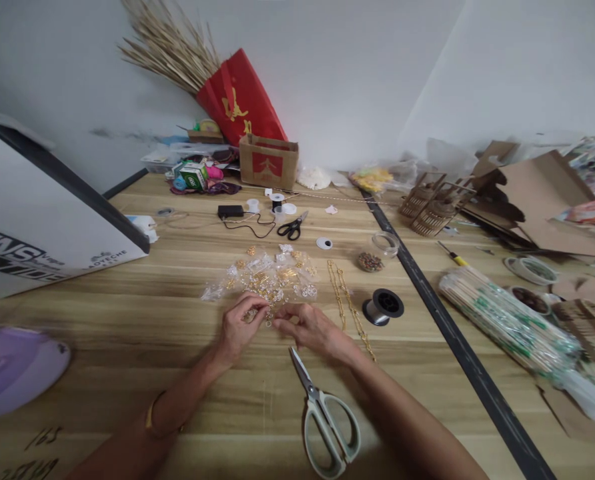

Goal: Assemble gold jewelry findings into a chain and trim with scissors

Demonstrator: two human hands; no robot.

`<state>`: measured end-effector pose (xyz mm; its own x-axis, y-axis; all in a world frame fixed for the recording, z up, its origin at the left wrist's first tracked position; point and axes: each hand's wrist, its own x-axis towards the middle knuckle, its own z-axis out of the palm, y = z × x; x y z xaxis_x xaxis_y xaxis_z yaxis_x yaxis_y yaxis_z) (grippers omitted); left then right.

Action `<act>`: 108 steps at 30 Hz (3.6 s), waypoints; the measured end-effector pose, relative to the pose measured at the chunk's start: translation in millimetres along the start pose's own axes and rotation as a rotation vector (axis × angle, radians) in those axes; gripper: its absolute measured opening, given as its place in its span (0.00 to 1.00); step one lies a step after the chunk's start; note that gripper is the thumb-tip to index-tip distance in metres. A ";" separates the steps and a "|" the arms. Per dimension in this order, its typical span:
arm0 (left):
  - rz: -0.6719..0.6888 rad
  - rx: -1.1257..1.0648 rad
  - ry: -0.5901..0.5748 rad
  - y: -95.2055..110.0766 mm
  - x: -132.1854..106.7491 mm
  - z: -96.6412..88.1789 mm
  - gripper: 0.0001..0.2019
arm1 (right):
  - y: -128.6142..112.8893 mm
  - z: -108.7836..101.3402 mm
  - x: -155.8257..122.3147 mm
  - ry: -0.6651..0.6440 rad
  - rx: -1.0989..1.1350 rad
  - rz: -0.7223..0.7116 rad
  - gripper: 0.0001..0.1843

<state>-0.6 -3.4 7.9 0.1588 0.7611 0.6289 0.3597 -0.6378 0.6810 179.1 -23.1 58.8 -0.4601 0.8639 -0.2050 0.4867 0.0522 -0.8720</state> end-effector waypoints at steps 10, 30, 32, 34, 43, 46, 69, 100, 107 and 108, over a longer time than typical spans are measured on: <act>0.021 0.000 0.020 2.6 -0.8 -1.5 0.03 | -11.2 -6.5 -7.3 0.153 0.217 -0.011 0.15; 0.162 0.081 -0.048 0.6 -5.6 2.2 0.05 | 6.9 12.2 8.5 0.249 0.095 -0.155 0.16; 0.165 0.071 -0.074 1.6 -5.7 2.6 0.05 | 3.8 9.8 7.5 0.219 0.055 -0.129 0.16; 0.163 0.061 -0.093 2.6 -5.7 2.8 0.06 | 3.0 9.2 7.5 0.200 0.059 -0.113 0.15; 0.134 0.062 -0.116 2.4 -5.1 3.1 0.06 | 7.5 10.4 8.8 0.200 0.128 -0.129 0.15; 0.103 0.026 -0.130 2.7 -4.8 3.8 0.06 | 5.0 8.9 7.5 0.225 0.068 -0.152 0.15; -0.599 -0.573 -0.321 7.7 5.9 1.7 0.07 | 8.0 10.4 7.4 0.255 0.078 -0.210 0.14; -0.470 -0.406 -0.345 18.2 8.5 -3.9 0.06 | 4.5 7.6 9.4 0.082 0.431 -0.118 0.18; -0.652 -0.591 -0.390 11.8 8.0 -2.8 0.09 | 2.9 8.6 8.0 0.134 0.339 -0.126 0.18; -0.662 -0.604 -0.386 11.1 7.7 -2.3 0.09 | 2.5 8.9 7.4 0.139 0.323 -0.131 0.18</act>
<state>2.5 -4.9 21.2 0.4230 0.9051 -0.0430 -0.0300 0.0614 0.9977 170.4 -21.0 51.2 -0.3866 0.9214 -0.0393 0.1609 0.0255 -0.9866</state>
